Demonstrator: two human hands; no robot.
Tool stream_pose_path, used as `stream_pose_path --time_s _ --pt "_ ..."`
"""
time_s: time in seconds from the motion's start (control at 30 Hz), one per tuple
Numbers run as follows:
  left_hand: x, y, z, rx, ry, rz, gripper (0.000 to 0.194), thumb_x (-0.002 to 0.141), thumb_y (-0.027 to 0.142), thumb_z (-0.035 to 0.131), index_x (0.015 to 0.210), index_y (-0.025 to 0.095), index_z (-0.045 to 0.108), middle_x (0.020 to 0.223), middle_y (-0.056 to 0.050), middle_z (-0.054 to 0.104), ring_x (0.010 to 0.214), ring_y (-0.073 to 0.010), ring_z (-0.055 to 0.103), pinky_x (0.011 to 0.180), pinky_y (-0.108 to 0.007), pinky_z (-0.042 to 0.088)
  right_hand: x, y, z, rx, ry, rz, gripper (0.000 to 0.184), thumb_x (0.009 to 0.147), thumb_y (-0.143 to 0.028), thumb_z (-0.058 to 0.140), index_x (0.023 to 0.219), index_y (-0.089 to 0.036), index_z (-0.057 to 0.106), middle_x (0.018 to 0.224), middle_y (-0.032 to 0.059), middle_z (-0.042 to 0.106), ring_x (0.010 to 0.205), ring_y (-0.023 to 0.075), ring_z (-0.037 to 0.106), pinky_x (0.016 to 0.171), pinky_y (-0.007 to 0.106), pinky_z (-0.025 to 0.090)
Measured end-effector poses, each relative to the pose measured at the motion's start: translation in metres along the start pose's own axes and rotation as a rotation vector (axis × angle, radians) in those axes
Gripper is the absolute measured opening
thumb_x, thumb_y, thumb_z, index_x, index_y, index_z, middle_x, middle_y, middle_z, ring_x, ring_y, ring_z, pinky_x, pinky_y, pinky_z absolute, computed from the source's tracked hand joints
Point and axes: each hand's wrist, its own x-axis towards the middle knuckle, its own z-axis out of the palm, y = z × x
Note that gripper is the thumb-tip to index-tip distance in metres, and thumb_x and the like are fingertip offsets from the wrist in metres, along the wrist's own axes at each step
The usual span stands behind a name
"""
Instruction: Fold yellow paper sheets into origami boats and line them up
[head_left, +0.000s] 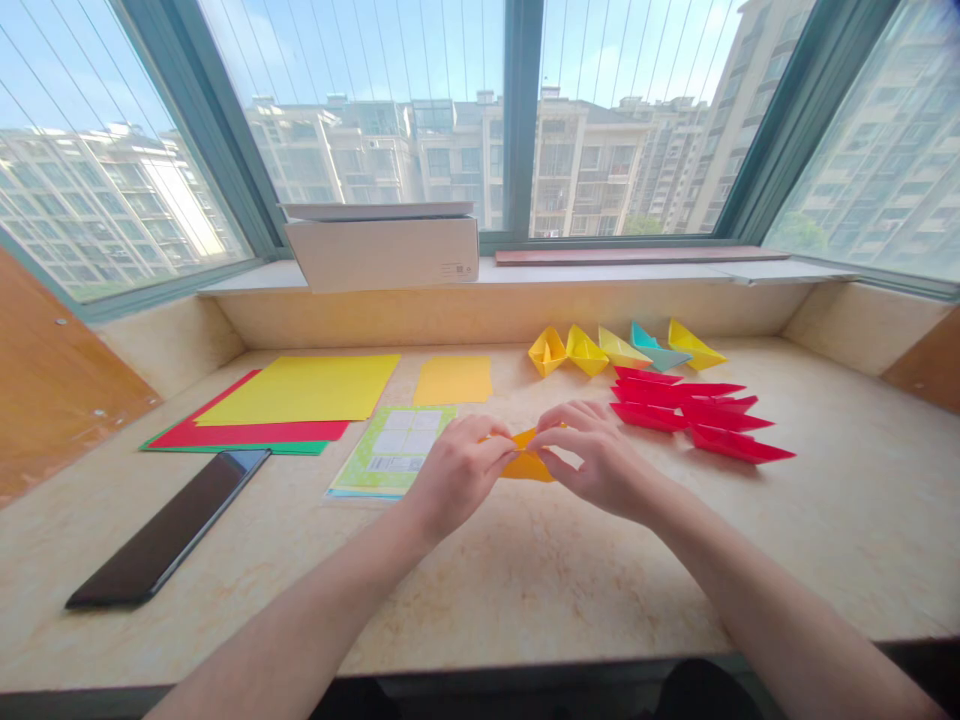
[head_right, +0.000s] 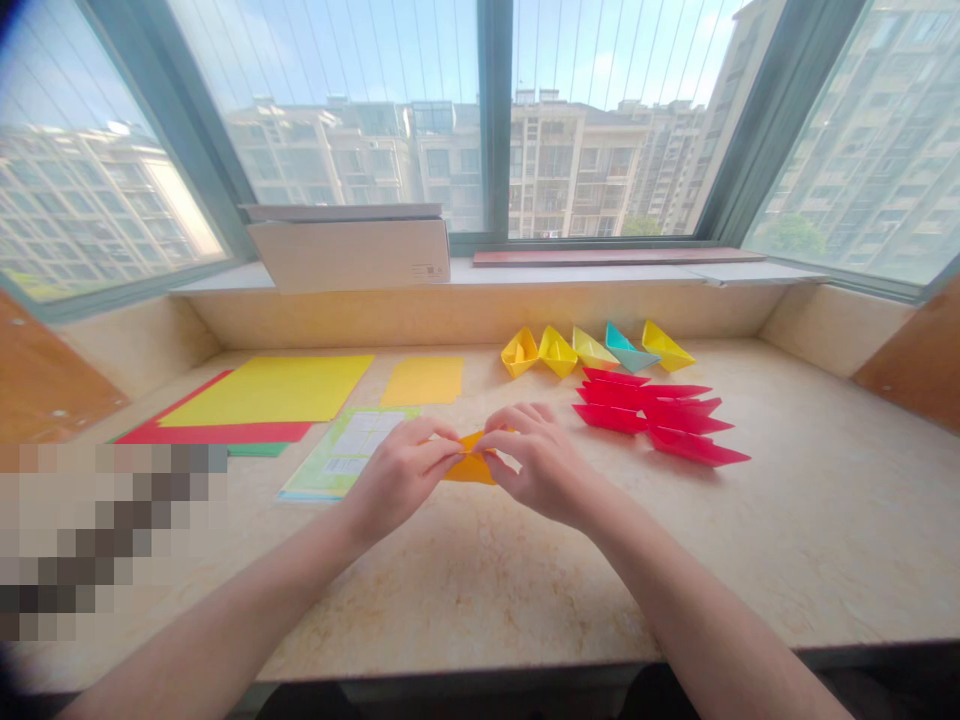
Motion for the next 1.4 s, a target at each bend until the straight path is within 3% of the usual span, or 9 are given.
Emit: stream_pose_path --time_s 0.4,0.97,1.27,1.4 --pt "0.0015 0.0027 -0.0017 -0.044 -0.019 -0.028 0.008 0.091 0.018 0.062 0.089 0.019 0.07 0.097 -0.004 0.069 0.092 -0.0198 0.063 0.085 -0.036 0.049 0.0016 0.0008 0.004 0.05 -0.043 0.005 0.012 0.087 -0.012 0.061 0.094 -0.022 0.063 0.1 0.0036 0.067 0.094 0.0191 0.061 0.093 0.039 0.038" --pt "0.0017 -0.0011 -0.0012 0.014 -0.136 -0.024 0.009 0.091 0.018 0.06 0.088 0.017 0.069 0.094 -0.005 0.068 0.09 -0.0194 0.063 0.083 -0.034 0.049 -0.0017 0.0046 0.0034 0.095 -0.073 0.01 0.018 0.088 -0.016 0.063 0.098 -0.028 0.073 0.099 0.0028 0.066 0.096 0.0198 0.06 0.093 0.041 0.041" --pt "0.0022 0.0015 -0.0016 0.019 -0.163 -0.075 0.01 0.09 0.018 0.06 0.084 0.017 0.068 0.092 -0.005 0.068 0.088 -0.0197 0.063 0.081 -0.034 0.049 0.0008 0.0 0.0054 0.04 -0.061 0.013 0.012 0.09 -0.028 0.067 0.1 -0.024 0.066 0.103 0.0044 0.068 0.096 0.0214 0.06 0.092 0.041 0.04" --pt "0.0019 0.0053 -0.0014 -0.003 -0.164 -0.13 0.014 0.092 0.018 0.057 0.081 0.017 0.066 0.09 -0.005 0.068 0.085 -0.0189 0.063 0.077 -0.032 0.049 0.0005 -0.0007 0.0076 -0.005 -0.035 0.031 0.011 0.088 -0.031 0.07 0.091 -0.022 0.064 0.105 0.0051 0.067 0.099 0.0222 0.059 0.092 0.041 0.039"
